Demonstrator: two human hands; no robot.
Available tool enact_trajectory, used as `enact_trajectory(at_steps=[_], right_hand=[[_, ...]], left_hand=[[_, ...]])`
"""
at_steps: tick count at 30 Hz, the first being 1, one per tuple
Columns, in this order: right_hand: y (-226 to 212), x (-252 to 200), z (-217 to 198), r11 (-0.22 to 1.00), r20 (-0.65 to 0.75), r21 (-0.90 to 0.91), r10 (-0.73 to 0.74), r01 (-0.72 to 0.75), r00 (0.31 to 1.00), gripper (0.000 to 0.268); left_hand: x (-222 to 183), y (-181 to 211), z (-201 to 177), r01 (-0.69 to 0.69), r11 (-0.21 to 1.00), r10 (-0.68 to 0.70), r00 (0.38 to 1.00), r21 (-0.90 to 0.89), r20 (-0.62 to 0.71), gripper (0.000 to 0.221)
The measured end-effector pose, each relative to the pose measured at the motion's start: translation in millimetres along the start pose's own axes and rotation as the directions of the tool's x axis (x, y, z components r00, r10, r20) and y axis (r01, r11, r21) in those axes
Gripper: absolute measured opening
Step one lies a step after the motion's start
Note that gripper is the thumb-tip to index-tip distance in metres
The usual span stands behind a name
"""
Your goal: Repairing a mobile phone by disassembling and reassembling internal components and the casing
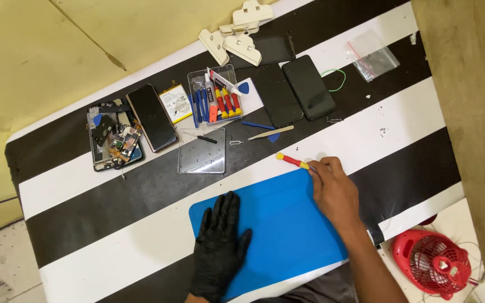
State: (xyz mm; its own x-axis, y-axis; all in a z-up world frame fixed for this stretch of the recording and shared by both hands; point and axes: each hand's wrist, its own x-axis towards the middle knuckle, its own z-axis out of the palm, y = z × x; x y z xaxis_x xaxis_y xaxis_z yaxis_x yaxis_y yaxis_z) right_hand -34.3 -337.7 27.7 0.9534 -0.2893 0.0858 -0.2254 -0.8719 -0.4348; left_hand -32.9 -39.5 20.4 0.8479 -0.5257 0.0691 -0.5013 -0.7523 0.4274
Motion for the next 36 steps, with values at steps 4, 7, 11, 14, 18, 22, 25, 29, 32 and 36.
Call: enact_trajectory(at_steps=[4,7,11,14,18,22,25,29,32,36], right_hand=[[0,14,-13,0.996,0.127,-0.089,0.014,-0.002,0.992,0.034],[3,18,-3,0.986,0.001,-0.167,0.015,-0.014,1.000,0.034],[-10,17,-6,0.990,-0.053,-0.067,-0.130,0.127,0.990,0.029],[-7,9,-11,1.000,-0.107,-0.015,0.001,-0.003,0.994,0.032],[1,-17,-6,0.993,-0.259,-0.081,0.067,-0.091,0.964,0.019],[-7,-27,3,0.969,-0.240,-0.242,-0.018,-0.042,0.971,0.025],[-10,-22,1,0.971,-0.233,-0.225,0.031,-0.085,0.972,0.027],[-4,-22,2,0.984,-0.175,-0.118,0.110,-0.132,0.978,0.023],[2,-22,5,0.970,-0.107,-0.057,0.230,-0.237,0.967,0.021],[-1,-24,6,0.983,-0.194,-0.090,0.142,-0.162,0.971,0.023]], left_hand=[[-3,-2,0,0.005,0.998,-0.005,1.000,0.065,0.000,0.077],[-4,-7,4,0.006,1.000,-0.007,0.999,0.027,0.042,0.084],[-2,-5,2,0.010,1.000,-0.010,1.000,-0.020,0.008,0.080],[0,-8,-1,0.015,0.999,-0.014,0.999,-0.049,0.031,0.080],[0,-6,3,0.045,0.997,-0.042,0.998,-0.061,0.050,0.080],[-1,-2,-2,0.056,0.998,-0.054,0.994,-0.019,0.098,0.084],[0,-1,-4,0.006,0.999,-0.001,0.993,-0.042,0.118,0.083],[-12,-16,9,0.044,0.999,-0.047,0.973,0.021,0.228,0.088],[-17,-20,14,0.067,0.996,-0.078,0.967,0.055,0.242,0.084],[-19,-17,14,0.048,0.995,-0.061,0.988,0.088,0.143,0.079]])
